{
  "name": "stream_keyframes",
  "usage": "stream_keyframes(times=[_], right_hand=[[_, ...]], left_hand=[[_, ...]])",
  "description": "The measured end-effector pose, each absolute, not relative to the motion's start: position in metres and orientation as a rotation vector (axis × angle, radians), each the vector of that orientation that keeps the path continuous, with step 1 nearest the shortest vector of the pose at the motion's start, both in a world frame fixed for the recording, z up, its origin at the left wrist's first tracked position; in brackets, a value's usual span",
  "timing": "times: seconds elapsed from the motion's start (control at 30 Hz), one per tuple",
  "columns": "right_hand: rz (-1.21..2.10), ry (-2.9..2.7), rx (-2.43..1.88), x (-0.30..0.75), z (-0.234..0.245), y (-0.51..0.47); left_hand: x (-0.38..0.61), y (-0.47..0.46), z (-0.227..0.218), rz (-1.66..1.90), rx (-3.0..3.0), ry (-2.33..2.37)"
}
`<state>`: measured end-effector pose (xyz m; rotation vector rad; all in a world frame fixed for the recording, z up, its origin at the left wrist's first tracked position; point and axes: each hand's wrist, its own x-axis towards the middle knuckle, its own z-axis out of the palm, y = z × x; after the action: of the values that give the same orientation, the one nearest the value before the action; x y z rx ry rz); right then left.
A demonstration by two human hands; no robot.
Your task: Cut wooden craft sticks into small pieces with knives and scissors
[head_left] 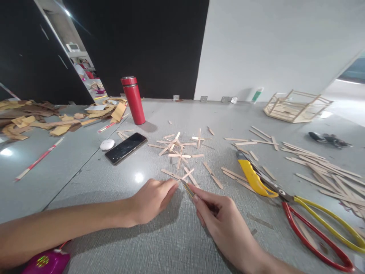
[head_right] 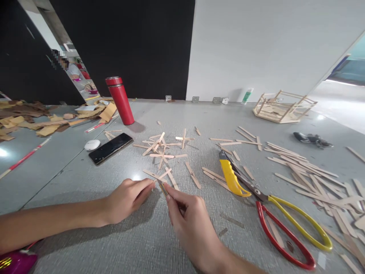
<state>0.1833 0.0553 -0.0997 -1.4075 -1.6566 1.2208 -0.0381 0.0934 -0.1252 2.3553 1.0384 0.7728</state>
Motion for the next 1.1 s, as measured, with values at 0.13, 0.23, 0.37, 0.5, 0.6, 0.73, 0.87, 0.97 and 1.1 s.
stream_keyframes(times=[0.13,0.23,0.37,0.5,0.6,0.73,0.87,0.97,1.1], right_hand=[[1.227,-1.650,-1.410,0.1811,-0.1008,0.0556],[1.220,-1.649,-1.402,0.1797,-0.1000,0.0565],[1.251,-1.635,-1.415,0.1801,-0.1012,0.0569],[1.232,-1.654,-1.414,0.1806,-0.1032,0.0570],[1.244,-1.648,-1.409,0.1797,-0.1025,0.0571],[1.228,-1.650,-1.407,0.1782,-0.0993,0.0575],[1.259,-1.655,-1.394,0.1779,-0.0972,0.0576],[1.273,-1.656,-1.393,0.1783,-0.0980,0.0579],[1.278,-1.623,-1.382,0.1780,-0.0997,0.0584]], left_hand=[[-0.0379,0.0949,-0.1293,0.796,2.381,1.041],[-0.0375,0.0957,-0.1310,0.797,2.390,1.045],[-0.0369,0.0954,-0.1307,0.802,2.387,1.049],[-0.0358,0.0942,-0.1273,0.822,2.356,1.076],[-0.0352,0.0937,-0.1261,0.845,2.342,1.085],[-0.0360,0.0937,-0.1269,0.847,2.364,1.060],[-0.0370,0.0941,-0.1277,0.831,2.404,1.018],[-0.0369,0.0945,-0.1291,0.828,2.406,1.017],[-0.0358,0.0940,-0.1312,0.839,2.358,1.060]])
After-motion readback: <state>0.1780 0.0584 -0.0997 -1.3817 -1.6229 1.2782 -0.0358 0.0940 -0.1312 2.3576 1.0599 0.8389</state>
